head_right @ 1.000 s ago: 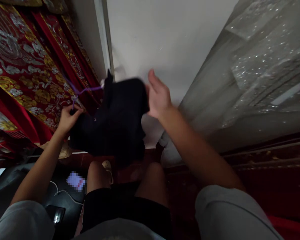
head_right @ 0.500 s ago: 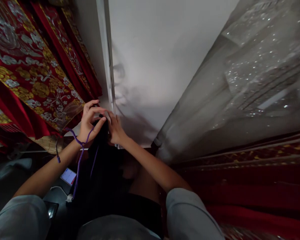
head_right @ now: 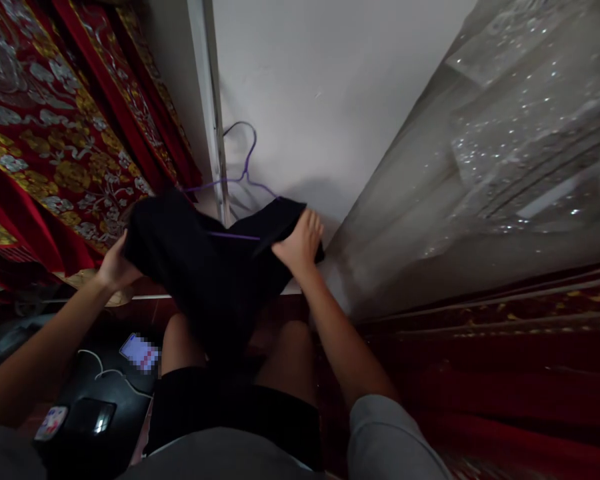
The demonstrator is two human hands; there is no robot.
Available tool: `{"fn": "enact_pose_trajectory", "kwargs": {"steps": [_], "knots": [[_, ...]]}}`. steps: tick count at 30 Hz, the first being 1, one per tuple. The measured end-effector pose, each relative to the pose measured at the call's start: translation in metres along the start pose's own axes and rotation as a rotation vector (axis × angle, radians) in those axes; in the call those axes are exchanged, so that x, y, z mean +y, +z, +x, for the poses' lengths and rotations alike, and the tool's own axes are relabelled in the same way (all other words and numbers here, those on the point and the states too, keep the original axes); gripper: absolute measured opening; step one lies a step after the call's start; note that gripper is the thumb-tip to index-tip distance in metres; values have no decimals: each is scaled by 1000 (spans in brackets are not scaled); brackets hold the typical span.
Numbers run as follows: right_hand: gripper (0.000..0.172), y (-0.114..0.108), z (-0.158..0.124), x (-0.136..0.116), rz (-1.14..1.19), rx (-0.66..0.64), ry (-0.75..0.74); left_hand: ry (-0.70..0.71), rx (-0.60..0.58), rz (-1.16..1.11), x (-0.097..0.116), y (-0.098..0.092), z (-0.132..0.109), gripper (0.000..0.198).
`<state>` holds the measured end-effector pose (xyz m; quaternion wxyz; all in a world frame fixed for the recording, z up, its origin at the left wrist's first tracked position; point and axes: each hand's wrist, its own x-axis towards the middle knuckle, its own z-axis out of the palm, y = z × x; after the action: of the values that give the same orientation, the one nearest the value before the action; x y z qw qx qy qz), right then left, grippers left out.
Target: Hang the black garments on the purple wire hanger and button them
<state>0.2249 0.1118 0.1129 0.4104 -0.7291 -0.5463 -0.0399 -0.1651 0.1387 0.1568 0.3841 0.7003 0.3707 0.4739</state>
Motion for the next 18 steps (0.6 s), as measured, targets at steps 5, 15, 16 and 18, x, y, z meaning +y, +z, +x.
{"fn": "enact_pose_trajectory", "kwargs": {"steps": [5, 15, 16, 18], "knots": [[66, -36, 40, -31, -54, 42, -111, -271, 27, -137, -33, 10, -40, 63], [77, -49, 2, -44, -126, -47, -252, 360, 176, 601, -53, 130, -80, 38], [78, -46, 1, -41, -109, -44, -250, 286, -2, 613, -49, 138, -72, 39], [81, -41, 2, -36, -73, -45, -245, 123, -193, 658, -43, 151, -57, 34]]}}
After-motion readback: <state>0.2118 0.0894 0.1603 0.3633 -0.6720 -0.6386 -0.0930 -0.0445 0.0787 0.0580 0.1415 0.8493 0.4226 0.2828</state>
